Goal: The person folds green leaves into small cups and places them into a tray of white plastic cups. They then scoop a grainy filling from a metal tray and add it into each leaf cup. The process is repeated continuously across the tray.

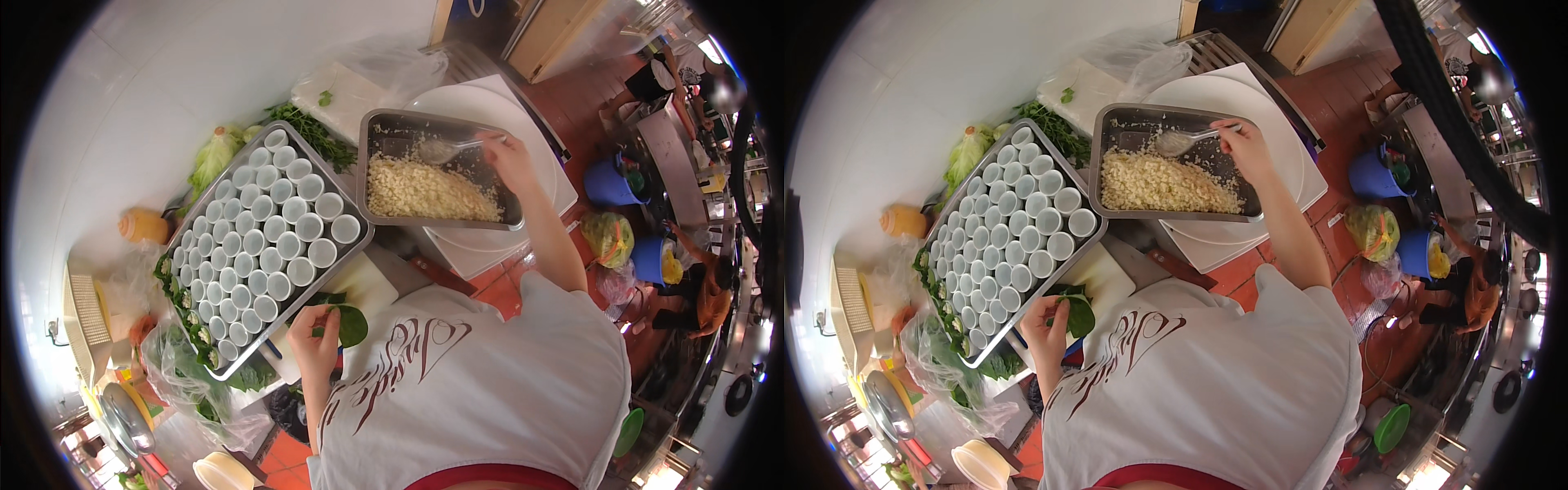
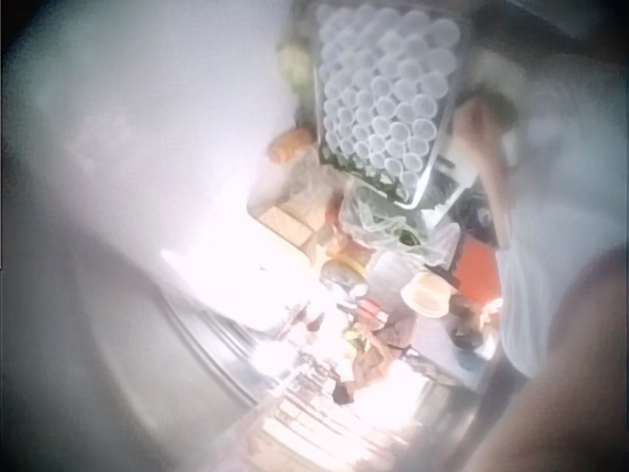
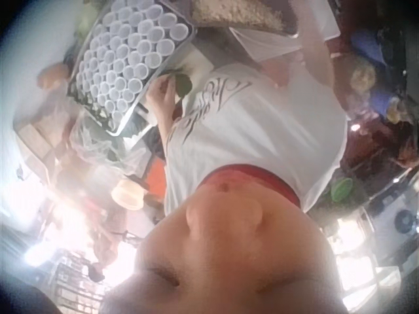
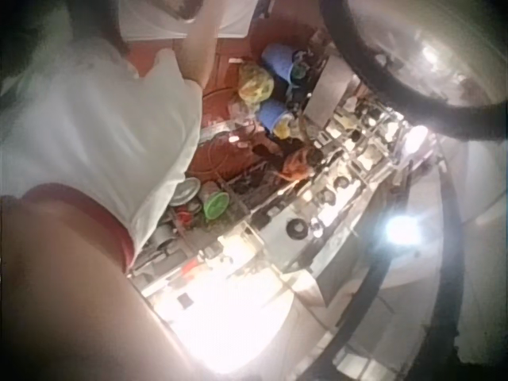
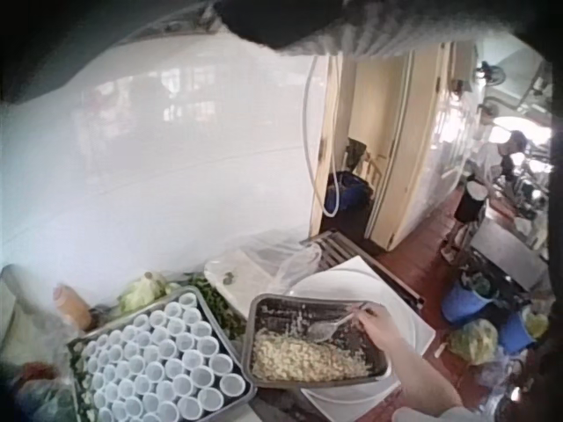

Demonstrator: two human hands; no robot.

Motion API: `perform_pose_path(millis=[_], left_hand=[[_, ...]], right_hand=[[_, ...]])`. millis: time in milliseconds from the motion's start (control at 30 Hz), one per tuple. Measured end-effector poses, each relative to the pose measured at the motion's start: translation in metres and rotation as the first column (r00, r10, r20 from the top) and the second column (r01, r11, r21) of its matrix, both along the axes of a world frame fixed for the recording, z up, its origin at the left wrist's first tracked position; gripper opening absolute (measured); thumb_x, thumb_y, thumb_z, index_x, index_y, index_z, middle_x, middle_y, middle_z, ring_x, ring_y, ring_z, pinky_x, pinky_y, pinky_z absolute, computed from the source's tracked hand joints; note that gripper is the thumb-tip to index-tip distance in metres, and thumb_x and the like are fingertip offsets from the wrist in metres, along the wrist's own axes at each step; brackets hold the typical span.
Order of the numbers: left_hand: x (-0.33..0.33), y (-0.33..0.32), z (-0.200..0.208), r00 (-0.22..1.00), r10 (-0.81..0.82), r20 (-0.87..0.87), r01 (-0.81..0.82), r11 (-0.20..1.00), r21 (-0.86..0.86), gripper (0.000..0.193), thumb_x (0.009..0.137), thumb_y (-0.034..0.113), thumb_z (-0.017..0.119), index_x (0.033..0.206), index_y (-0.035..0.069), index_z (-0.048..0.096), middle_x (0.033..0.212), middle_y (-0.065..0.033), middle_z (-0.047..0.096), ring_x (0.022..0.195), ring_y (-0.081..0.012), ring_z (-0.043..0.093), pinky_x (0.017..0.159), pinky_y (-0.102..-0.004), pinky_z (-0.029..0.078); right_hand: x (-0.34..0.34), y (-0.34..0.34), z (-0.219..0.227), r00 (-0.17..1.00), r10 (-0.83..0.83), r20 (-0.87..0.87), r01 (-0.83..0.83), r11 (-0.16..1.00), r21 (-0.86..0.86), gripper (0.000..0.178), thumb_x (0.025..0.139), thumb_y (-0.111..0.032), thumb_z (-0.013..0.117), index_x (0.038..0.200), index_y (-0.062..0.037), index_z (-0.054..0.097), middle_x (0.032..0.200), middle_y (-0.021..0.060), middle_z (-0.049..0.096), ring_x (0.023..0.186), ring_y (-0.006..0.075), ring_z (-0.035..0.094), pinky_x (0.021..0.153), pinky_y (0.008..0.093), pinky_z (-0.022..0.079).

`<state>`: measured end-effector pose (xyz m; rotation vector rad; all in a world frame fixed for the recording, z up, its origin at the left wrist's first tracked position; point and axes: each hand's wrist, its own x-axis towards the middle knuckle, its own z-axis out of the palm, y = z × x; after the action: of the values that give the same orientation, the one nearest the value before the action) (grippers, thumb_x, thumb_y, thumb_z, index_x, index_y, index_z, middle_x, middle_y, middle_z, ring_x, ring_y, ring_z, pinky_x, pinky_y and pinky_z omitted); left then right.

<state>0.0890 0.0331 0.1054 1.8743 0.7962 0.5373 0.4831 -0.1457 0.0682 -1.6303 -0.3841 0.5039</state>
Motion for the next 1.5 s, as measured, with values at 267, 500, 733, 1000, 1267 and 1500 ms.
perform_pose_path(millis=[267, 500, 733, 1000, 1267, 1500], left_hand=[[-0.003, 0.01, -0.002, 0.992, 0.125, 0.033, -0.108, 0.941, -0.32, 0.008, 0.083, 0.002, 0.062, 0.085, -0.005, 0.061, 0.071, -0.0015, 0.061, 0.061, -0.0055, 0.055, 0.054, -0.0194, 0.045], [0.066, 0.039, 0.014, 0.998, -0.01, 0.056, 0.032, 0.919, -0.392, 0.014, 0.083, 0.006, 0.062, 0.088, -0.007, 0.063, 0.072, -0.0051, 0.063, 0.06, -0.0086, 0.059, 0.051, -0.0212, 0.048], [0.137, 0.055, 0.017, 0.987, -0.123, 0.108, 0.151, 0.939, -0.311, 0.014, 0.08, 0.006, 0.061, 0.085, -0.007, 0.064, 0.071, -0.0103, 0.066, 0.06, -0.0149, 0.066, 0.053, -0.0234, 0.052], [0.192, 0.048, -0.001, 0.989, -0.142, 0.04, 0.148, 0.936, -0.319, 0.015, 0.078, 0.006, 0.06, 0.083, -0.007, 0.063, 0.068, -0.0103, 0.066, 0.059, -0.0151, 0.066, 0.054, -0.0237, 0.052], [0.189, 0.056, -0.014, 0.987, -0.118, 0.105, 0.154, 0.861, -0.485, 0.015, 0.084, 0.003, 0.058, 0.092, -0.01, 0.061, 0.083, -0.0116, 0.064, 0.071, -0.0176, 0.066, 0.062, -0.026, 0.057], [0.111, 0.081, -0.019, 0.958, 0.179, 0.224, -0.004, 0.79, -0.613, 0.019, 0.082, 0.005, 0.062, 0.093, -0.01, 0.061, 0.079, -0.0108, 0.064, 0.064, -0.0159, 0.064, 0.058, -0.0253, 0.055]], right_hand=[[-0.024, -0.008, 0.047, 0.942, 0.014, 0.335, 0.132, 0.904, -0.407, 0.022, 0.095, -0.019, 0.045, 0.095, -0.0037, 0.061, 0.071, 0.0032, 0.059, 0.06, 0.0092, 0.055, 0.057, 0.0231, 0.045], [-0.035, 0.042, 0.007, 0.993, 0.007, 0.118, -0.012, 0.999, 0.044, 0.025, 0.097, -0.019, 0.042, 0.102, 0.0016, 0.055, 0.078, 0.0106, 0.061, 0.065, 0.0137, 0.06, 0.06, 0.0259, 0.05], [-0.034, 0.047, 0.029, 0.993, -0.085, -0.079, 0.097, 0.982, 0.165, 0.025, 0.096, -0.019, 0.044, 0.101, 0.0028, 0.056, 0.078, 0.0119, 0.062, 0.063, 0.0144, 0.06, 0.056, 0.0255, 0.051], [-0.105, 0.036, 0.072, 0.861, -0.014, 0.509, -0.033, 0.996, 0.084, 0.017, 0.093, -0.007, 0.046, 0.103, 0.0017, 0.057, 0.08, 0.011, 0.063, 0.065, 0.0144, 0.061, 0.06, 0.0252, 0.051], [-0.087, 0.041, 0.058, 0.62, -0.087, 0.78, 0.097, 0.995, 0.034, 0.016, 0.088, -0.001, 0.052, 0.103, -0.001, 0.059, 0.091, 0.0124, 0.063, 0.081, 0.0186, 0.065, 0.064, 0.0253, 0.05], [-0.032, 0.04, -0.014, 0.748, 0.077, 0.659, 0.117, 0.962, -0.246, 0.029, 0.091, -0.021, 0.053, 0.112, -0.0016, 0.057, 0.101, 0.013, 0.063, 0.088, 0.0212, 0.059, 0.077, 0.0319, 0.045]])
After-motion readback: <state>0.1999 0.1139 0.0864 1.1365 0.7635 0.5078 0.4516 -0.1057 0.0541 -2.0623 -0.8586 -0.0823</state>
